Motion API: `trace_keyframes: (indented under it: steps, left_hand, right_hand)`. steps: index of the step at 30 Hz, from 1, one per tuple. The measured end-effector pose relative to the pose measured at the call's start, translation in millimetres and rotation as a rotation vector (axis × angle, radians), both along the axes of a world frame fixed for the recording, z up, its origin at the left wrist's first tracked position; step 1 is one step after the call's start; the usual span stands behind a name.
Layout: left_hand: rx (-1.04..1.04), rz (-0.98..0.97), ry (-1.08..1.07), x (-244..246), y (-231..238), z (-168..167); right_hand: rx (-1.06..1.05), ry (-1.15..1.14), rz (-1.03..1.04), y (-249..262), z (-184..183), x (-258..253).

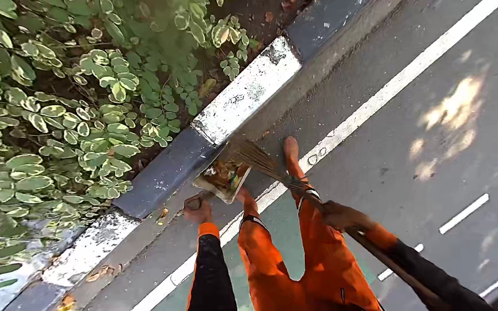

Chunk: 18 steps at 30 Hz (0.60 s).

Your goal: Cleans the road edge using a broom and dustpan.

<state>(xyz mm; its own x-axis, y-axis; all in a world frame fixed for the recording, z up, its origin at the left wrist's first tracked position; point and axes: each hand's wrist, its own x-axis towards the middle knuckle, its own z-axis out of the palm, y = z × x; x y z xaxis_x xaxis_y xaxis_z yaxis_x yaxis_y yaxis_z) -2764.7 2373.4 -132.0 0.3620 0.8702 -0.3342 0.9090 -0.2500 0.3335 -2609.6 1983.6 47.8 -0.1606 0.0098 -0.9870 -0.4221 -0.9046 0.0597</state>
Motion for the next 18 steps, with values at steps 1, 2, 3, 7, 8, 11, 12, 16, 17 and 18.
trace_keyframes:
  steps: [1,2,3,7,8,11,12,16,17,18]
  left_hand:
    - [-0.009,0.003,0.028,-11,8,1]
    - [-0.02,0.011,0.05,-19,14,1]
    - [-0.026,0.012,0.063,-27,20,1]
    - [-0.08,-0.01,0.116,-29,35,7]
    - [-0.088,-0.012,0.133,-24,36,6]
    - [-0.078,0.014,0.176,-6,40,3]
    - [-0.072,0.024,0.204,-10,37,3]
    - [-0.033,0.005,0.15,-7,41,-4]
    - [-0.038,0.009,0.154,-8,39,-3]
    - [-0.036,0.013,0.162,-9,36,-4]
  right_hand:
    - [-0.065,-0.006,-0.086,-14,15,-5]
    - [-0.135,-0.059,-0.116,-25,22,-8]
    - [-0.202,-0.155,-0.083,-29,19,-9]
    - [-0.238,-0.386,0.096,17,-73,-22]
    - [-0.193,-0.368,0.112,37,-97,-30]
    - [-0.072,-0.217,0.134,86,-94,-36]
    - [-0.028,-0.135,0.088,77,-74,-41]
    - [-0.033,0.034,-0.247,-2,0,-42]
    - [-0.1,-0.021,-0.279,-29,7,-39]
    - [-0.193,-0.105,-0.278,-55,6,-33]
